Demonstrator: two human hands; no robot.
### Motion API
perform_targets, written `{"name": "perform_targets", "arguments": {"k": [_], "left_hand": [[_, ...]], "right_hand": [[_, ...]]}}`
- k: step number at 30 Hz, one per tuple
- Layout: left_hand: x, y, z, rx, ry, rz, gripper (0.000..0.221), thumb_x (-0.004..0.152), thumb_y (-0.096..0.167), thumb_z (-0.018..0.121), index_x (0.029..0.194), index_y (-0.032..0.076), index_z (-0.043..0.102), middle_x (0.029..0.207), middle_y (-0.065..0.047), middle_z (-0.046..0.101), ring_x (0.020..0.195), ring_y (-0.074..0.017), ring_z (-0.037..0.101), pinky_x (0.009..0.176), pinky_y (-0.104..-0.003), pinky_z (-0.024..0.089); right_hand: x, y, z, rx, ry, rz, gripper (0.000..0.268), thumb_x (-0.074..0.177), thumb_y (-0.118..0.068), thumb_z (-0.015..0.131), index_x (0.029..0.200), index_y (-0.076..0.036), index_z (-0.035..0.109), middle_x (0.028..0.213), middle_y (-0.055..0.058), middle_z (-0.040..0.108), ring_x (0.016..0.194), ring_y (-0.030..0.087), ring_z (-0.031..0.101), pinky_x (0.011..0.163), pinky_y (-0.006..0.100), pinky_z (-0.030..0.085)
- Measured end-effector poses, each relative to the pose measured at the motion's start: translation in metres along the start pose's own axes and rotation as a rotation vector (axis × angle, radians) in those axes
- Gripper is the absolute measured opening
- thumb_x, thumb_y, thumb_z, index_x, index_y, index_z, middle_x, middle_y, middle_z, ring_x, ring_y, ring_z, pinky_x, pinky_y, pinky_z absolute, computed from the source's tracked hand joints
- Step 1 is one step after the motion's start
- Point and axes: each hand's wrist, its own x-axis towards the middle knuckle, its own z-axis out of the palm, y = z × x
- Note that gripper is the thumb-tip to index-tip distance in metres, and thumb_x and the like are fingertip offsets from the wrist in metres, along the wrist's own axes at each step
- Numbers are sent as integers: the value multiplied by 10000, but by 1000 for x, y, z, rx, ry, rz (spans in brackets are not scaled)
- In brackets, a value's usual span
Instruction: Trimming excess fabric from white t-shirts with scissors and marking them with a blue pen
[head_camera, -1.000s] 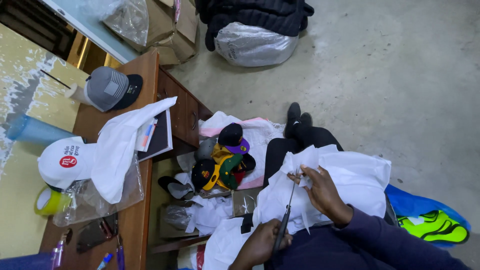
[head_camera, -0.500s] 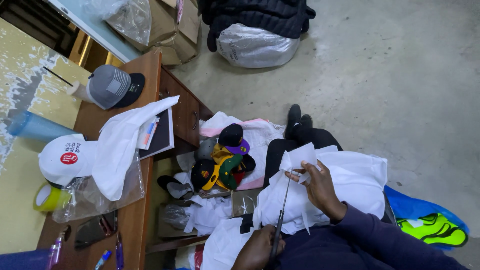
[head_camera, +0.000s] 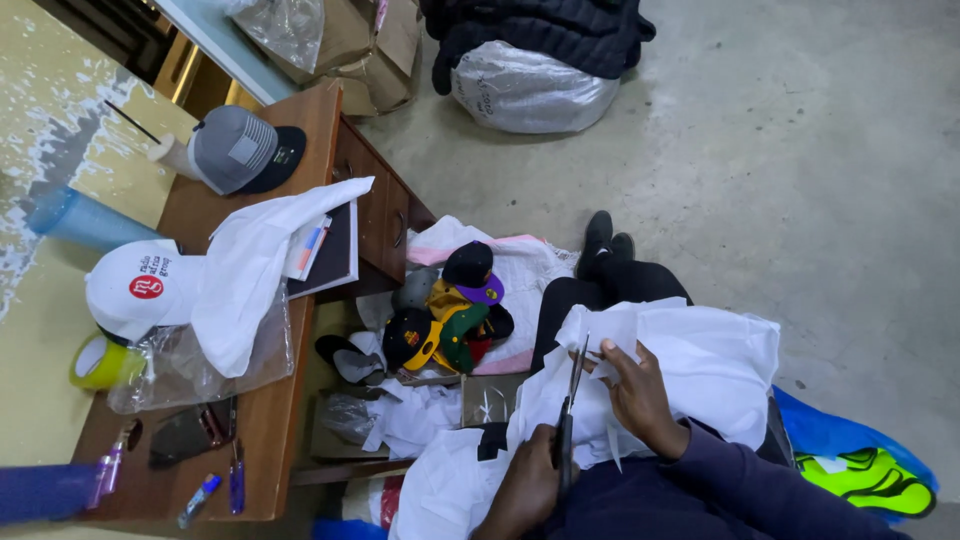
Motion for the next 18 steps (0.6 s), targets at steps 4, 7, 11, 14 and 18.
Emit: {"name": "perform_targets", "arguments": {"k": [4,7,11,14,18], "left_hand": [[-5,28,-6,-39,45,-1,343,923,231,681,1190,49,565,912,-87,678,821,-251,661,783,-417,515],[3,22,-4,-9,65,-5,402,874,246,684,1188,26,562,959,-129,693,868,-301,691,796,-426,527],[6,11,0,70,185,208,220,967,188,692,1033,-6,612,862,-163,732,791,-334,754,746,-472,579],[5,16,-4,45,190,194,207,936,169,725,1010,-5,642,838,-152,759,771,-304,773,736,-415,597],[12,9,-3,46,169,166,282,901,174,734,1065,-4,588,902,-167,733,814,-334,750,773,-438,580]], "right_hand": [[-22,31,12,-194,-20,-166,837,847,30,717,1602,-144,401,1309,122,726,1119,312,701,1142,556,424],[-16,8,3,124,-56,-164,859,861,143,620,1571,-309,451,1306,138,662,1011,244,745,869,415,605],[-17,14,4,81,-36,-214,896,856,124,658,1583,-343,421,1239,73,760,920,196,756,797,372,605],[-19,24,8,18,-51,-202,830,898,83,653,1571,-352,435,1197,90,700,837,192,692,697,372,577],[-42,60,21,-55,-162,-129,841,869,73,653,1578,-320,430,1170,114,615,824,186,650,694,358,589]]}}
